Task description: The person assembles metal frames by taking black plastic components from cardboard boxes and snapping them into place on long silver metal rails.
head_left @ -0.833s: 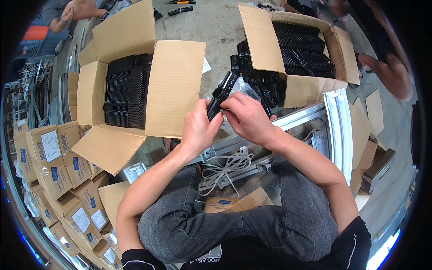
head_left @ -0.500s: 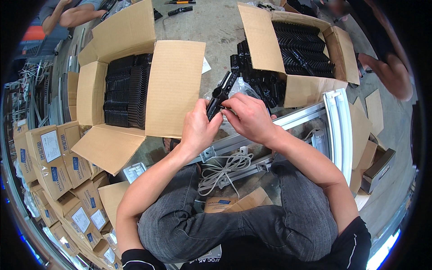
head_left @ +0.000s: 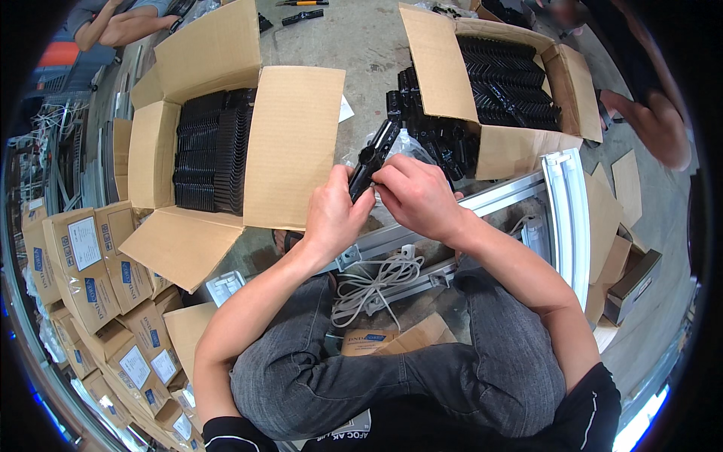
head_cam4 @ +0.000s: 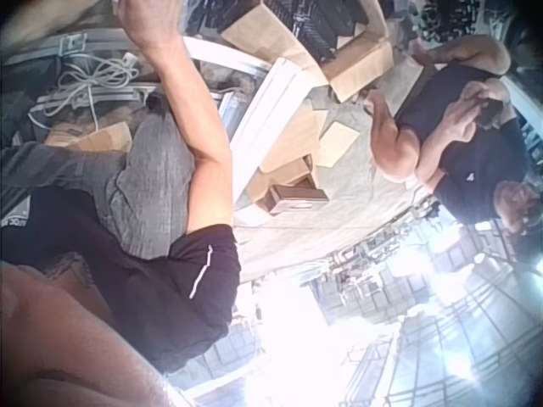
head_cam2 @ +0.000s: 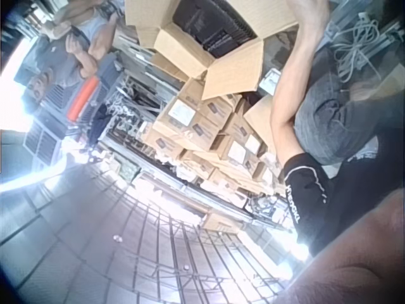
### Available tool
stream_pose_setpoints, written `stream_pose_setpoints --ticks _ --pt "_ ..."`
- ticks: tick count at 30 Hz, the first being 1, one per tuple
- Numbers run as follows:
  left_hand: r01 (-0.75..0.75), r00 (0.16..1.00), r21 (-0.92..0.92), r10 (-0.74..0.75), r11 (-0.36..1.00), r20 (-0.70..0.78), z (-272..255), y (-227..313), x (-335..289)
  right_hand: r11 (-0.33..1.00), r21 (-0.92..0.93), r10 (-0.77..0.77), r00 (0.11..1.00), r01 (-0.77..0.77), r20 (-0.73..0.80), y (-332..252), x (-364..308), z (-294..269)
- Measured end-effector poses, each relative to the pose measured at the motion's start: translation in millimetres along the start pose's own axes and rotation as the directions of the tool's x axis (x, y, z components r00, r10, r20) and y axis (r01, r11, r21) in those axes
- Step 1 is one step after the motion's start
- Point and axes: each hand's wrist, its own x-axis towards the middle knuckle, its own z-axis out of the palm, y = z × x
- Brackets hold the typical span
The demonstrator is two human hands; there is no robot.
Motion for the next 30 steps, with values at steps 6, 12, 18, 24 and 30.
stream_pose_setpoints --ticks 6,12,18,24,30 --pt "-0.016 1.000 0.034 0.016 0.999 -0.012 0.2 0.5 0.0 1.000 0.006 0.000 1.000 0.000 -0.018 1.5 -0.5 2.9" --pt "-0.012 1.000 0.031 0.012 0.999 -0.015 0.5 -0.9 0.0 0.999 0.026 0.032 0.999 -0.031 -0.024 2.0 -1.5 3.1" --pt "0.012 1.000 0.041 -0.012 0.999 -0.002 0.2 -1.6 -0.1 0.999 0.023 0.046 0.999 -0.046 -0.010 2.3 -2.1 3.3" --pt "0.044 0.998 0.011 -0.045 0.999 0.035 -2.2 4.1 0.7 0.997 0.020 0.070 0.997 -0.070 0.014 3.0 -3.9 4.2" --pt "0.067 0.997 0.034 -0.069 0.997 0.046 -4.2 8.8 1.0 0.994 -0.016 0.106 0.993 -0.105 0.048 3.3 -5.4 7.5"
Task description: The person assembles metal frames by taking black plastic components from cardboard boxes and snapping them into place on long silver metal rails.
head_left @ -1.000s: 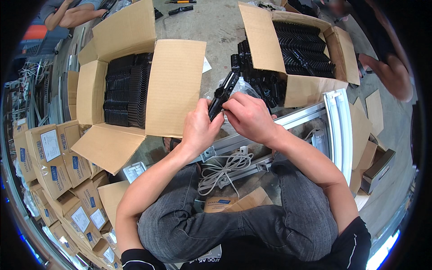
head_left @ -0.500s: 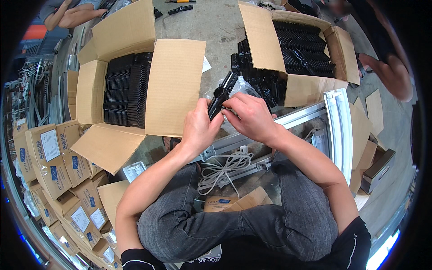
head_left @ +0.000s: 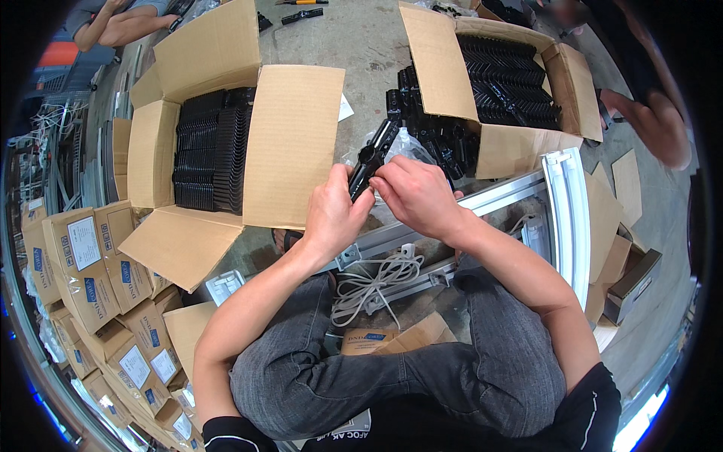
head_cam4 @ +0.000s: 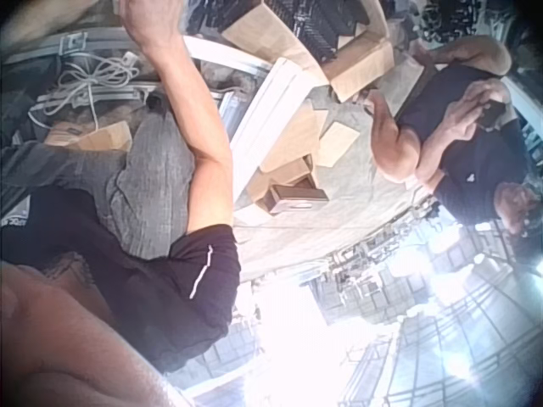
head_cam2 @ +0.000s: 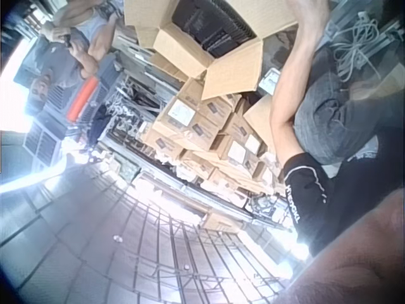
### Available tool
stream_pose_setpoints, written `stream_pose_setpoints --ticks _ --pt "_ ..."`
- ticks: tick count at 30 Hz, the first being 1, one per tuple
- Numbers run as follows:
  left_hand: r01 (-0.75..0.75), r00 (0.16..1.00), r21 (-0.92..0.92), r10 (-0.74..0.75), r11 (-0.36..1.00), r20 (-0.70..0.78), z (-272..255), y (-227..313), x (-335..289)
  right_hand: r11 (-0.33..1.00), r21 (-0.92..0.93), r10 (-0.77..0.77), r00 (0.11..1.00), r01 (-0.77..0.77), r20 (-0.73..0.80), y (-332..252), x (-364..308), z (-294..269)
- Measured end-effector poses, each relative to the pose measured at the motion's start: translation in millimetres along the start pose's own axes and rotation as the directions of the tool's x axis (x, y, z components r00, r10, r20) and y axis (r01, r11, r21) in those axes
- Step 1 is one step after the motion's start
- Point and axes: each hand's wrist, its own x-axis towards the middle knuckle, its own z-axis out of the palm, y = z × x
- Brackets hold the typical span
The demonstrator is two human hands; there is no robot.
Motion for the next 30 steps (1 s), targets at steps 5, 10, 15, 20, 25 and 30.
stream_pose_setpoints --ticks 5,10,15,20,25,30 --pt "-0.037 0.999 -0.015 0.037 0.999 -0.020 1.7 -3.7 -0.1 1.000 0.007 0.029 0.999 -0.030 0.037 -3.8 1.1 -2.4" --pt "-0.052 0.998 0.015 0.053 0.999 -0.027 3.0 -3.8 -1.1 0.998 -0.018 0.065 0.987 -0.063 0.147 2.9 -2.3 -0.4" --pt "-0.058 0.998 0.013 0.058 0.998 -0.020 2.3 -5.2 -0.7 0.990 0.104 0.098 0.995 -0.098 0.001 -7.6 3.6 -2.6" --pt "-0.067 0.997 0.034 0.068 0.997 -0.028 4.6 -5.8 -1.8 0.980 0.169 0.100 0.995 -0.103 0.026 0.5 0.9 -0.9" --pt "-0.045 0.999 -0.011 0.045 0.999 -0.004 1.5 -5.5 -2.1 0.981 0.163 0.099 0.994 -0.104 0.035 -7.1 2.7 -3.6" --pt "-0.050 0.999 0.003 0.050 0.999 0.002 2.3 -3.3 -1.5 0.985 0.095 0.132 0.985 -0.143 0.107 -2.3 0.9 -0.5"
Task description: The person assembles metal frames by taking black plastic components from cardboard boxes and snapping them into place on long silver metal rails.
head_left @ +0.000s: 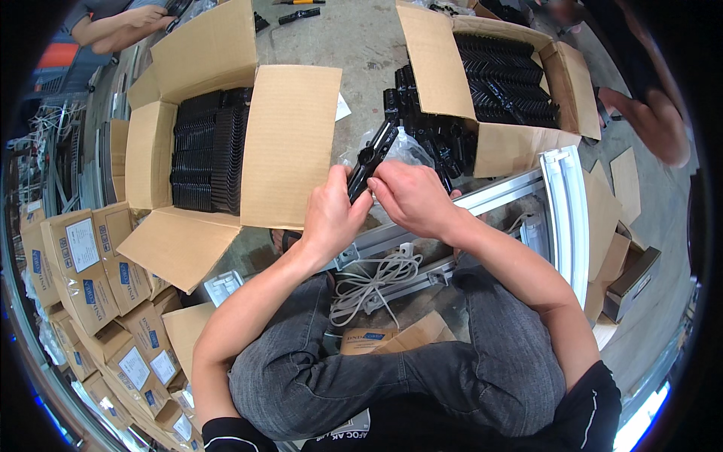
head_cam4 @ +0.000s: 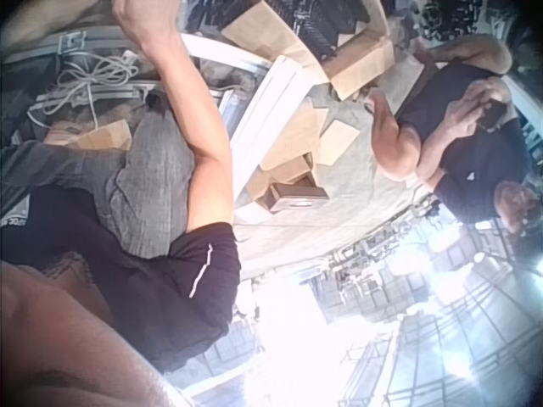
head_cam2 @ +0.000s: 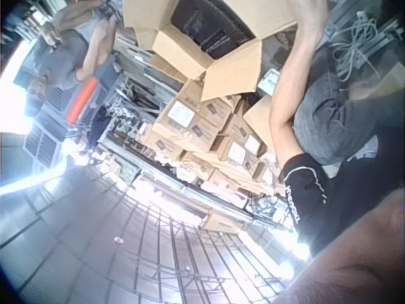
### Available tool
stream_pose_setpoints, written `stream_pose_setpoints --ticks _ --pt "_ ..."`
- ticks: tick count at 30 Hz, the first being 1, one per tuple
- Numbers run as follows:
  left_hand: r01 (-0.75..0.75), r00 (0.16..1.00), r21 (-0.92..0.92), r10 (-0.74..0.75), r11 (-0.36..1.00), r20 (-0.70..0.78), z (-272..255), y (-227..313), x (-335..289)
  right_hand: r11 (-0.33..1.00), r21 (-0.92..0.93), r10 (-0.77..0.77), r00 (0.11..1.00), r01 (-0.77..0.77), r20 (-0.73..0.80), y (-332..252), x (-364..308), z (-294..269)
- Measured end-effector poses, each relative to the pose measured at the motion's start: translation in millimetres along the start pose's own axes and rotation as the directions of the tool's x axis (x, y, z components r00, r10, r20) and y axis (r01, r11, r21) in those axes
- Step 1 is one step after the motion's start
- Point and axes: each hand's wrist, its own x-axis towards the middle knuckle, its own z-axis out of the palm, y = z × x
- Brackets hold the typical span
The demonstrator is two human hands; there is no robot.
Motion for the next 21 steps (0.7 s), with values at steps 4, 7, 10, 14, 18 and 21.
stream_pose_setpoints --ticks 4,7,10,14,18,21 --pt "0.006 1.000 -0.012 -0.006 1.000 -0.010 1.9 -1.9 -1.7 0.999 -0.011 0.036 0.999 -0.036 -0.001 5.7 -3.3 4.4" --pt "-0.001 1.000 -0.026 0.001 1.000 -0.005 1.3 0.3 -0.8 0.996 0.086 0.037 0.997 -0.031 -0.068 -2.6 -0.8 -2.0" --pt "0.001 1.000 0.006 -0.001 1.000 0.000 1.8 4.1 -1.9 0.991 0.111 0.074 0.997 -0.072 -0.012 1.7 0.9 -1.0" --pt "0.058 0.998 -0.033 -0.058 0.998 0.004 2.0 2.4 -1.8 0.973 0.117 0.189 0.976 -0.202 0.112 -0.3 0.8 -1.1" --pt "0.045 0.999 0.007 -0.045 0.999 -0.001 0.6 6.8 -1.3 0.979 0.175 0.113 0.993 -0.105 -0.041 -3.0 -0.7 -4.3" --pt "0.027 1.000 0.016 -0.027 1.000 0.002 1.8 3.8 -1.2 0.971 0.179 0.153 0.987 -0.158 0.042 5.8 -0.3 2.1"
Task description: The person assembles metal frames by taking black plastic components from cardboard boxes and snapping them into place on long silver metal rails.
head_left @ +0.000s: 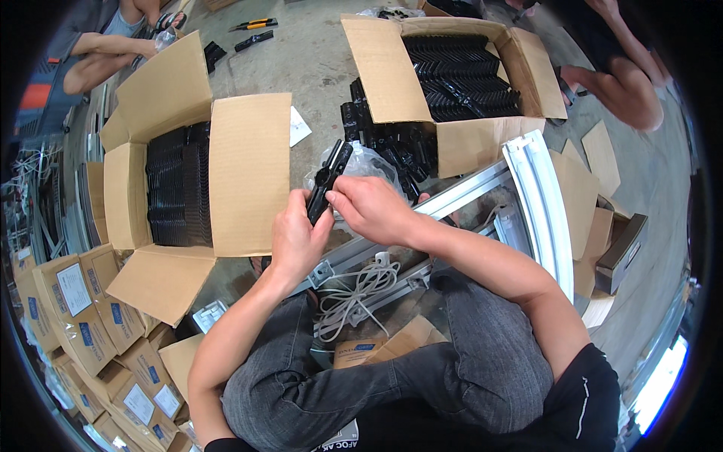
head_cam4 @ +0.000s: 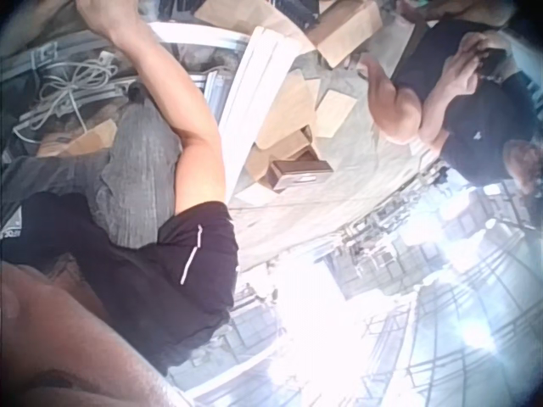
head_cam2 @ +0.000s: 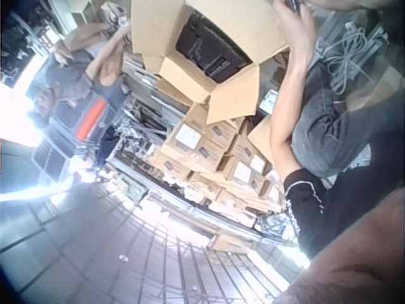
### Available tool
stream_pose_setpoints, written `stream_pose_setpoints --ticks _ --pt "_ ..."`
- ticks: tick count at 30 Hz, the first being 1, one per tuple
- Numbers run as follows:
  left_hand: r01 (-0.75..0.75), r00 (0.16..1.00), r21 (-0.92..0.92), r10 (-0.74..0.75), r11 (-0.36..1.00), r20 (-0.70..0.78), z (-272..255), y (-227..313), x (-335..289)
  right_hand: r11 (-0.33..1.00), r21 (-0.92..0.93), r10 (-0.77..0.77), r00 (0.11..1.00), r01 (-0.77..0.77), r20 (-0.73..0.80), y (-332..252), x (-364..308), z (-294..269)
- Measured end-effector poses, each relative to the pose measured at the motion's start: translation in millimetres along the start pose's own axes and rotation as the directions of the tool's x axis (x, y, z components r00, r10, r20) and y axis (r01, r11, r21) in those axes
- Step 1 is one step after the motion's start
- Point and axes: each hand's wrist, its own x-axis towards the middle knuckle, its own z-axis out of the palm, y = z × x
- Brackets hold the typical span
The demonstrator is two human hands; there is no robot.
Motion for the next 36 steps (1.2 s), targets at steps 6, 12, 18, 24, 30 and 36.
stream_pose_setpoints --ticks 6,12,18,24,30,36 --pt "0.004 1.000 -0.030 -0.004 1.000 -0.016 -0.9 1.6 -0.8 0.999 0.014 -0.030 0.997 0.031 -0.077 -4.5 -3.0 1.3" --pt "0.010 1.000 -0.026 -0.010 1.000 -0.006 -1.7 2.3 -0.7 0.977 0.130 0.159 0.985 -0.167 0.064 -4.1 1.4 -0.7" --pt "-0.012 1.000 -0.015 0.012 1.000 -0.017 -0.2 0.9 -0.7 0.985 0.156 0.079 0.995 -0.069 -0.060 -1.8 2.0 2.9" --pt "-0.005 1.000 -0.012 0.005 1.000 -0.018 -2.0 2.1 -0.9 0.982 0.150 0.121 0.992 -0.114 -0.038 -8.8 0.6 -2.4" --pt "0.003 1.000 -0.067 -0.004 0.998 -0.022 2.2 -4.7 -0.1 0.957 0.220 0.191 0.981 -0.191 0.025 -6.7 3.0 -5.7" --pt "-0.002 1.000 -0.028 0.001 1.000 -0.016 -0.8 -0.8 -0.8 0.960 0.258 0.115 0.993 -0.108 -0.011 -6.0 2.6 -5.5"
